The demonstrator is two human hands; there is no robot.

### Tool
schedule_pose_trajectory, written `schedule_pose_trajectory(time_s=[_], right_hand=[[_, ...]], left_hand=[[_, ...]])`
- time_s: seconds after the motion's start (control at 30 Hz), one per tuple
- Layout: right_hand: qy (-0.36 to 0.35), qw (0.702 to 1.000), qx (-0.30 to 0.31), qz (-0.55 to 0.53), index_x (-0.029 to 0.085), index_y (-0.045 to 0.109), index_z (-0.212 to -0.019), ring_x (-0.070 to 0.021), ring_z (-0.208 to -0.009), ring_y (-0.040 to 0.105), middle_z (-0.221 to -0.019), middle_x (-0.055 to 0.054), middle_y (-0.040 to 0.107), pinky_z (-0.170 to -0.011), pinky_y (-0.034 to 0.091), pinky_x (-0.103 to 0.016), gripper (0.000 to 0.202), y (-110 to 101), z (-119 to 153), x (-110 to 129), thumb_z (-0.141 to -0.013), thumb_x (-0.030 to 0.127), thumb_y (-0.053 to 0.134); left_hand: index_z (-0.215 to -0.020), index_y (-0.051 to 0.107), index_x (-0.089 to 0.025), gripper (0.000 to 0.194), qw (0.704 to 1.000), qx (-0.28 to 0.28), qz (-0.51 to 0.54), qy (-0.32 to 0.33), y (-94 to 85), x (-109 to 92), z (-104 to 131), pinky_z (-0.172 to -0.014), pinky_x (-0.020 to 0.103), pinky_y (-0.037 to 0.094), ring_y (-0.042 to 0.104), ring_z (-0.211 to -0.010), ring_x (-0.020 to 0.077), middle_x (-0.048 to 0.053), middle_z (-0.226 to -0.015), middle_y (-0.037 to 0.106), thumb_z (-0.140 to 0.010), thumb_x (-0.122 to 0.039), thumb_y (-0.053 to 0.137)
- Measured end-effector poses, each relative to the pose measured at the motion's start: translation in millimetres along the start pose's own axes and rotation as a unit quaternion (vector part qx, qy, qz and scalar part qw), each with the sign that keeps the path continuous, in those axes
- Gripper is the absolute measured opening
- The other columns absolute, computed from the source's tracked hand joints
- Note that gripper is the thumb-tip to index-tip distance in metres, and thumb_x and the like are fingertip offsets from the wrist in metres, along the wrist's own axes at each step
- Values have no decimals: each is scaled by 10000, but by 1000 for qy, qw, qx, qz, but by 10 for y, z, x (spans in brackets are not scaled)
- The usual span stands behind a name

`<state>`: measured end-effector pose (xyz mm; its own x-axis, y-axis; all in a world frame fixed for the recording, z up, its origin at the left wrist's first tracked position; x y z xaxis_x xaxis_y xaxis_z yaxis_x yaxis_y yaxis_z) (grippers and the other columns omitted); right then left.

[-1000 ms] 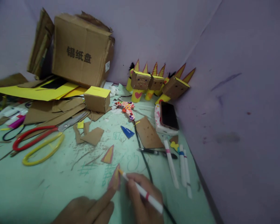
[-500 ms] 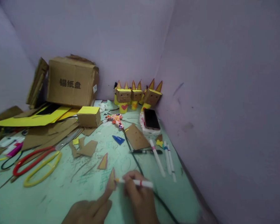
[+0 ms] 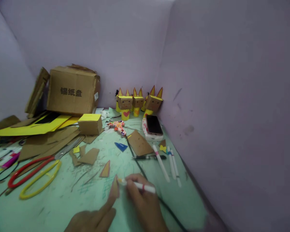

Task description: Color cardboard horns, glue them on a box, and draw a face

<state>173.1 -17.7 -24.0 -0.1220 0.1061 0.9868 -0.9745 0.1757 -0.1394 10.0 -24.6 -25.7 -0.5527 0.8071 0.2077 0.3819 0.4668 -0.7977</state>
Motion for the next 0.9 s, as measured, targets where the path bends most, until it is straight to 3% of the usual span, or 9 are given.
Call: schedule_pose_trajectory(time_s=[0.17, 0.3, 0.43, 0.63, 0.77, 0.9], right_hand=[[-3, 1000, 10, 12, 189, 625, -770, -117, -523, 421, -574, 26, 524, -487, 313, -228, 302, -7, -17, 3, -853, 455, 510], [1, 999, 10, 31, 183, 658, -837, -121, -525, 433, -592, 17, 555, -487, 318, -231, 304, 11, -19, 7, -837, 460, 532], [1, 999, -7, 40, 175, 634, -706, -119, -504, 429, -535, 19, 541, -495, 324, -236, 291, 1, 18, 9, -837, 408, 517], [-2, 999, -36, 30, 181, 640, -685, -134, -517, 451, -533, 15, 536, -486, 327, -236, 301, -6, 56, 61, -816, 433, 542], [0, 999, -19, 31, 173, 696, -783, -156, -560, 493, -564, 6, 563, -539, 369, -248, 305, 43, 62, 114, -790, 456, 583], [-4, 999, -3, 49, 175, 683, -703, -161, -546, 503, -546, 3, 566, -535, 371, -252, 311, 40, 66, 104, -801, 443, 561]], left_hand=[[-864, 544, -181, 349, 999, 47, 20, 6, -23, 3, -8, -313, 265, 368, 555, -354, 112, 70, -1003, 745, -660, 27, 352], [-829, 541, -178, 327, 999, 36, 17, 6, -64, -9, -34, -300, 266, 354, 540, -334, 113, 79, -982, 749, -664, 28, 348], [-775, 523, -181, 285, 1000, 23, 7, 6, -68, -20, -58, -280, 264, 326, 496, -291, 110, 96, -953, 753, -678, 22, 347], [-847, 540, -165, 246, 997, 81, -1, 14, -62, -23, -23, -321, 259, 398, 541, -353, 119, 133, -1087, 708, -696, -24, 408], [-816, 534, -161, 235, 996, 84, -10, 21, -75, -34, -39, -302, 260, 390, 528, -338, 119, 180, -1142, 669, -674, -17, 414], [-825, 537, -158, 262, 998, 62, -1, 21, -83, -37, -59, -272, 275, 382, 514, -313, 135, 166, -1059, 708, -657, -9, 402]])
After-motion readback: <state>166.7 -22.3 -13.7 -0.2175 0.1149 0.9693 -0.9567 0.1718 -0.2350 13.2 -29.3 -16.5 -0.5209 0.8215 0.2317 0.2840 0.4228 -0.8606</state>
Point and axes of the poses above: each hand's wrist, its own z-axis away from the middle knuckle, its own y-axis out of the palm, x = y × z, the point moved 3 cm from there along -z, towards the middle knuckle
